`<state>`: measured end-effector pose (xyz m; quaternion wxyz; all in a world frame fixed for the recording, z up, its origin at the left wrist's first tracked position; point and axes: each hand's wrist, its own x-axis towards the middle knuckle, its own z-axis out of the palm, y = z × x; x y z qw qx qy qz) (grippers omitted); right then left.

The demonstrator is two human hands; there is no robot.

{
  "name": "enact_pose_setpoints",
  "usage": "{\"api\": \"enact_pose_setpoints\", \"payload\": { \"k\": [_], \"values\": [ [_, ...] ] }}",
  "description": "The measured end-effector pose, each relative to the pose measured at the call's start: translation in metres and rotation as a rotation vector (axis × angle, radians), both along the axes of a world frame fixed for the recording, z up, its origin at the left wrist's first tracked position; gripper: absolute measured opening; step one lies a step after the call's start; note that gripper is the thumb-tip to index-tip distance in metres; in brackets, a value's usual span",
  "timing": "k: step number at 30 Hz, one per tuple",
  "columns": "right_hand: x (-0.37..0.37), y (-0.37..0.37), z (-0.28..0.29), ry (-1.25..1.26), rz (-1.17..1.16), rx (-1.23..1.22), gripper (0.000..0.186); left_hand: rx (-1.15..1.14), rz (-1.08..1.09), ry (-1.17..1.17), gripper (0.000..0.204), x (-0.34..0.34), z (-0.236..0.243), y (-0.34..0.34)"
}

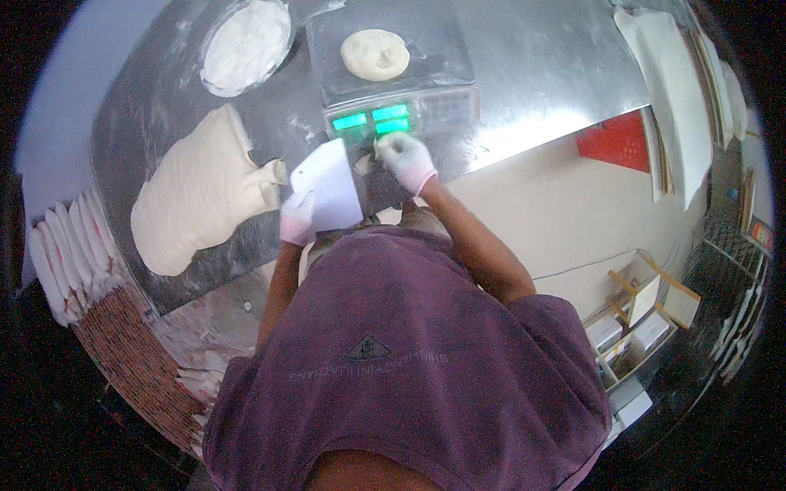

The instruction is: The person prepares dough on a large metal table. They use a scraper and their hands to pat, roll, and shape a large piece of dough, then use the scraper to cut smaller portions from it and weigh each one on a digital scale.

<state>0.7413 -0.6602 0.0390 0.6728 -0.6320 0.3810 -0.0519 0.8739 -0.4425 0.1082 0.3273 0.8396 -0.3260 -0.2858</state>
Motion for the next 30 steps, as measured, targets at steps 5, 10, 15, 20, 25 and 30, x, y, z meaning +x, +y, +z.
{"api": "enact_pose_setpoints", "payload": {
  "k": [5, 10, 15, 20, 25, 30],
  "values": [
    [0.044, -0.075, 0.070, -0.230, -0.154, -0.762, 0.015, -0.075, 0.303, 0.074, 0.025, 0.007, 0.010, 0.003],
    [0.075, -0.107, 0.077, -0.120, 0.193, -1.388, 0.030, -0.133, 0.338, 0.130, 0.028, 0.009, 0.017, -0.001],
    [0.017, -0.112, 0.096, -0.132, 0.005, -1.083, 0.044, -0.210, 0.612, 0.268, 0.033, 0.029, 0.028, 0.009],
    [-0.038, -0.122, 0.064, -0.128, -0.293, -0.671, 0.048, -0.318, 0.637, 0.300, 0.033, 0.069, 0.039, -0.003],
    [-0.032, -0.114, 0.081, -0.138, -0.344, -0.494, 0.054, -0.245, 0.002, -0.241, 0.028, 0.173, -0.008, -0.016],
    [-0.019, -0.108, 0.080, -0.150, -0.320, -0.373, 0.058, -0.002, -0.341, -0.767, 0.032, 0.214, 0.022, -0.101]
  ]
}}
